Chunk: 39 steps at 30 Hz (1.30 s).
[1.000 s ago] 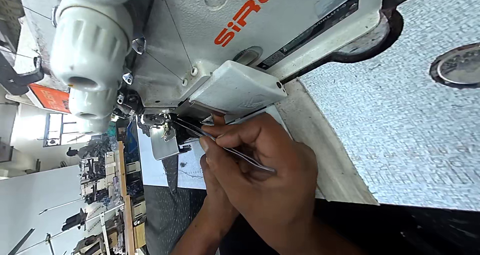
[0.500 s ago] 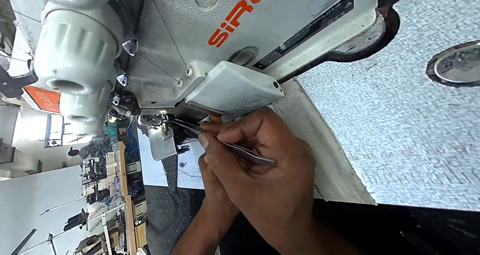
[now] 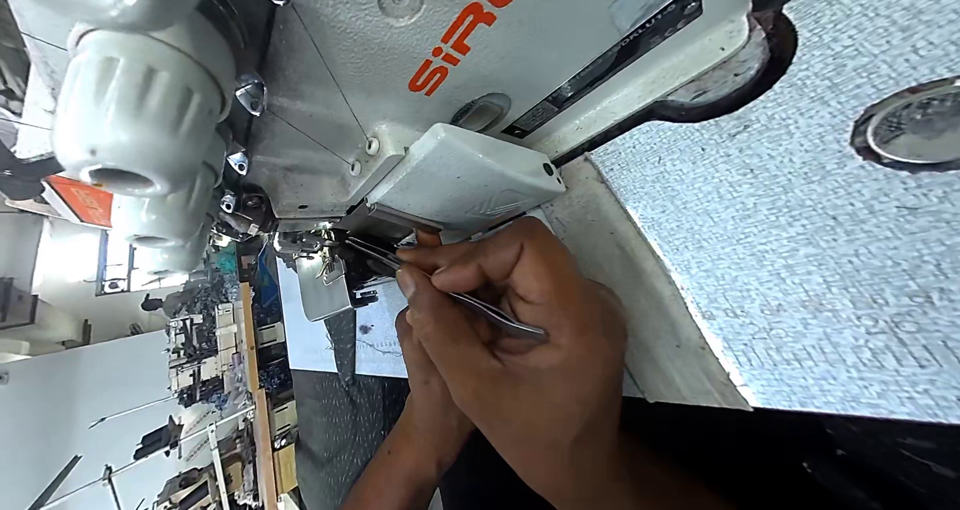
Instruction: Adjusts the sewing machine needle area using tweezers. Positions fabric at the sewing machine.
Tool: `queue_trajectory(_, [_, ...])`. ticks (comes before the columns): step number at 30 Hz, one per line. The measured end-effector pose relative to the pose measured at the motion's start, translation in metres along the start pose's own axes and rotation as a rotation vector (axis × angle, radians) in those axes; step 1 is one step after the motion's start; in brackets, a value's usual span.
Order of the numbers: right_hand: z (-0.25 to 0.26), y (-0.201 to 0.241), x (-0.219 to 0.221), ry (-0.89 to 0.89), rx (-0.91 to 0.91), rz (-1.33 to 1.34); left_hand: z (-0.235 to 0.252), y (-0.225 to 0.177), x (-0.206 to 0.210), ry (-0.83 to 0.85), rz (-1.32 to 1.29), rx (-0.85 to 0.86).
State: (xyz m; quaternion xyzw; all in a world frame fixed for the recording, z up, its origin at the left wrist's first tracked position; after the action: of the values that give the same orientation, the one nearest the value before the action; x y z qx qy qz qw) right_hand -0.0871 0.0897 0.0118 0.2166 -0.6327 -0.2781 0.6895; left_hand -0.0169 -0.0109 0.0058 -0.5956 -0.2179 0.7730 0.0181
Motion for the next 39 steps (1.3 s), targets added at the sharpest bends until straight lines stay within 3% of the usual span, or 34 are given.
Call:
queue_trajectory(7, [0.0005, 0.0016, -0.0029, 0.007, -0.046, -0.093, -0.0001, -0.0003, 0.0006, -0.017, 0.119, 0.021])
queue_trajectory(15, [0.001, 0.0011, -0.0013, 0.029, -0.034, -0.055, -0.0001, -0.0001, 0.0007, 0.015, -0.053, -0.01])
queue_trajectory(25, [-0.0009, 0.0013, -0.0019, -0.026, -0.063, -0.029, -0.0014, 0.0024, -0.0006, 0.033, 0.064, 0.008])
queue_trajectory(32, [0.001, 0.0035, -0.0054, 0.032, -0.055, -0.173, 0.002, -0.0035, -0.0011, 0.021, 0.054, -0.007])
queue_trajectory(39, [-0.0001, 0.0029, -0.0061, -0.001, -0.056, -0.107, 0.0001, -0.001, -0.0011, 0.036, 0.066, -0.004])
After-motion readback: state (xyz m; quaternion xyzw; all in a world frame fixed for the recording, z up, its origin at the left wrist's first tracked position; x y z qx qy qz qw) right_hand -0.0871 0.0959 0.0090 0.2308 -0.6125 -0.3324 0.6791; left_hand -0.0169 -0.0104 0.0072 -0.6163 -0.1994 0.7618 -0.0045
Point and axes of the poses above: each hand's wrist, its own z-axis towards the middle knuckle, its own x-axis out of the palm, y = z × x, the point moved 2 cm from there along z, towards the middle knuckle, and after that the axes turned 13 degrees about z, right-handed, at the moved point
